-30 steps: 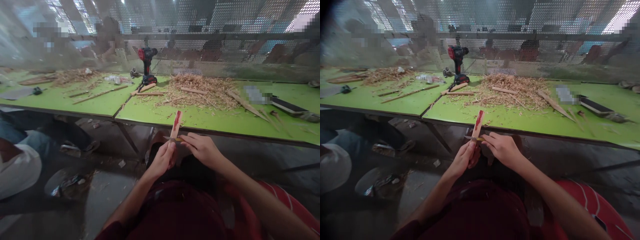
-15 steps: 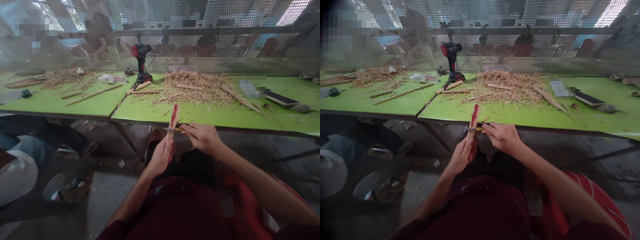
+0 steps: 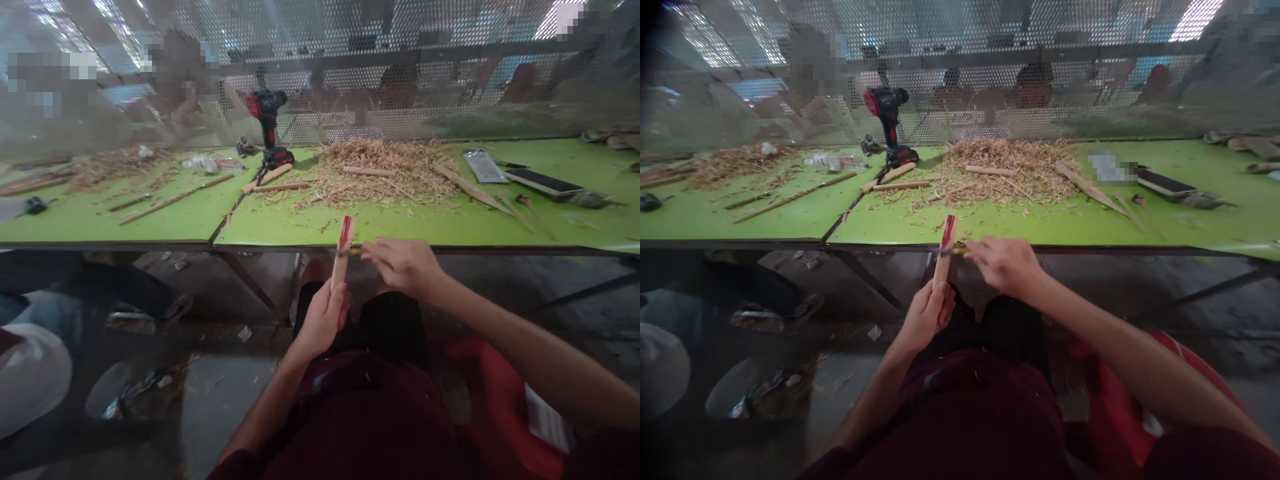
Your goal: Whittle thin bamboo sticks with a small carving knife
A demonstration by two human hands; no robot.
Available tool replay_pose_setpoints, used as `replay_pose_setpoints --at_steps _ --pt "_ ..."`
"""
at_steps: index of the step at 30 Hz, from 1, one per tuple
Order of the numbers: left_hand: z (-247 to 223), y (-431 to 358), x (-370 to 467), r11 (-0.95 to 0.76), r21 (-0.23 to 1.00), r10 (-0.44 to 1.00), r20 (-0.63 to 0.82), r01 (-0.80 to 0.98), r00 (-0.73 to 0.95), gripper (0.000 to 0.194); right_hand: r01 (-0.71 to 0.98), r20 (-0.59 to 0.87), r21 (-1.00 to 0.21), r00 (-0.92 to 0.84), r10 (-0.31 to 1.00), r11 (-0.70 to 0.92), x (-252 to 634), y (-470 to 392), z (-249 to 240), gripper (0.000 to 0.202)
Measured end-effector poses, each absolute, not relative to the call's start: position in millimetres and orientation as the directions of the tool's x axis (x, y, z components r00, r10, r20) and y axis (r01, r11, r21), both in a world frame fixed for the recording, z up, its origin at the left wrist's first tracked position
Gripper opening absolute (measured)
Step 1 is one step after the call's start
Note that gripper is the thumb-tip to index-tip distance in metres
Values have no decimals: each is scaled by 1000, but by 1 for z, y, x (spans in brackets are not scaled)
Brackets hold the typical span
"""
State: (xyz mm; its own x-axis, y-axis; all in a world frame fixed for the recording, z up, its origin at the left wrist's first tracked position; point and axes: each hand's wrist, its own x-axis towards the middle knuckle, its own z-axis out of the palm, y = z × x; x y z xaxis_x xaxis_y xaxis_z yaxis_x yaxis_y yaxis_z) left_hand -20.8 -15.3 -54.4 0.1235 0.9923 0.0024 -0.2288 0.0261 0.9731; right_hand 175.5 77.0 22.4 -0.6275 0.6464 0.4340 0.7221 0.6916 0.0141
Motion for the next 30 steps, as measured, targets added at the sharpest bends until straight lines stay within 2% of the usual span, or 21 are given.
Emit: replay_pose_setpoints --at_steps 9,14,24,30 --pt "-49 -2 -26 21 982 995 -2 -190 98 51 688 418 33 -668 615 725 169 85 14 38" --pt "-46 -2 -27 54 973 993 -28 -225 119 54 677 382 50 -693 612 735 172 93 9 40" --pt "-47 -11 -34 61 966 987 -21 -253 159 51 677 320 -24 -692 647 736 171 93 24 40" --pt "-38 -8 -36 79 969 986 -42 -235 160 54 664 298 -10 -712 636 747 164 93 25 38"
